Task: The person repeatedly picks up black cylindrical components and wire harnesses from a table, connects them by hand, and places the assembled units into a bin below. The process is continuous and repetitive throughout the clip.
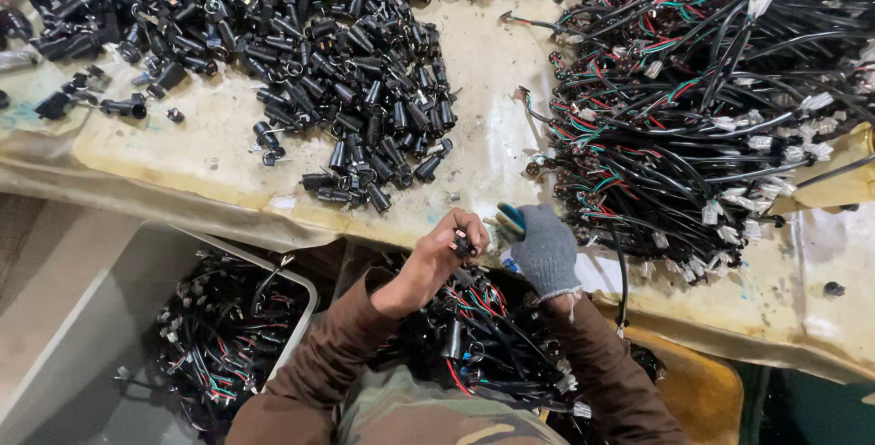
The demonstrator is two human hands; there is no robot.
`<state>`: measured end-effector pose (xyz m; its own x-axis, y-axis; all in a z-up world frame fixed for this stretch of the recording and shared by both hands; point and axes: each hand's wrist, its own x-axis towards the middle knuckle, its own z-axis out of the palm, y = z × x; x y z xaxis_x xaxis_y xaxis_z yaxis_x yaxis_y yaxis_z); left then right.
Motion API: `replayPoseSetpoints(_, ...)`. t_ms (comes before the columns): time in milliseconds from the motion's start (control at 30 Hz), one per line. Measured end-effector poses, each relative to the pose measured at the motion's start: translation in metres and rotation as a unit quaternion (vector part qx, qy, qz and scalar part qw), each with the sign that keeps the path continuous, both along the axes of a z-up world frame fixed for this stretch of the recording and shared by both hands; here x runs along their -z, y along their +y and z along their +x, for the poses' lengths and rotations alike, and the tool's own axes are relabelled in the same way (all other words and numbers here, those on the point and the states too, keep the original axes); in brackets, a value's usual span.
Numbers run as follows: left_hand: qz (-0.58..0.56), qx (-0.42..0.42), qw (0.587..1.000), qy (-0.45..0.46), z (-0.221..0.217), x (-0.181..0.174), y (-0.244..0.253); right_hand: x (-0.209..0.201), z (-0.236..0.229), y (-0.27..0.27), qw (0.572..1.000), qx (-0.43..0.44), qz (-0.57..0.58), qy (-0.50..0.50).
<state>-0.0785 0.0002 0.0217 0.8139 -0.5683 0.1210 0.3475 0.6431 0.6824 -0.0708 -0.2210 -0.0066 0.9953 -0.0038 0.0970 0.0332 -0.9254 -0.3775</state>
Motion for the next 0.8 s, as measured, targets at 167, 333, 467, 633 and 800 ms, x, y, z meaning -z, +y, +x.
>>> replayPoseSetpoints(167,-0.033,-0.021,0.999,0.014,-0.005,0.000,-0.005,-0.012,0.001,0.011,0.999,0.017,-0.001,-0.031)
replayPoseSetpoints(333,0.012,-0.074,0.997,-0.011,-0.005,0.006,-0.001,-0.084,-0.009,0.003,0.952,-0.098,0.178,-0.227)
replayPoseSetpoints(467,0.024,-0.098,0.995,-0.004,-0.003,-0.003,0.004,-0.153,-0.048,-0.010,0.799,-0.193,0.523,-0.228)
replayPoseSetpoints(633,-0.036,-0.084,0.991,-0.100,-0.020,-0.025,-0.001,-0.144,-0.050,0.025,0.939,-0.170,0.280,-0.105)
replayPoseSetpoints(800,-0.011,-0.100,0.991,-0.085,-0.022,-0.030,-0.015,-0.088,-0.052,0.051,0.909,0.029,0.404,0.100)
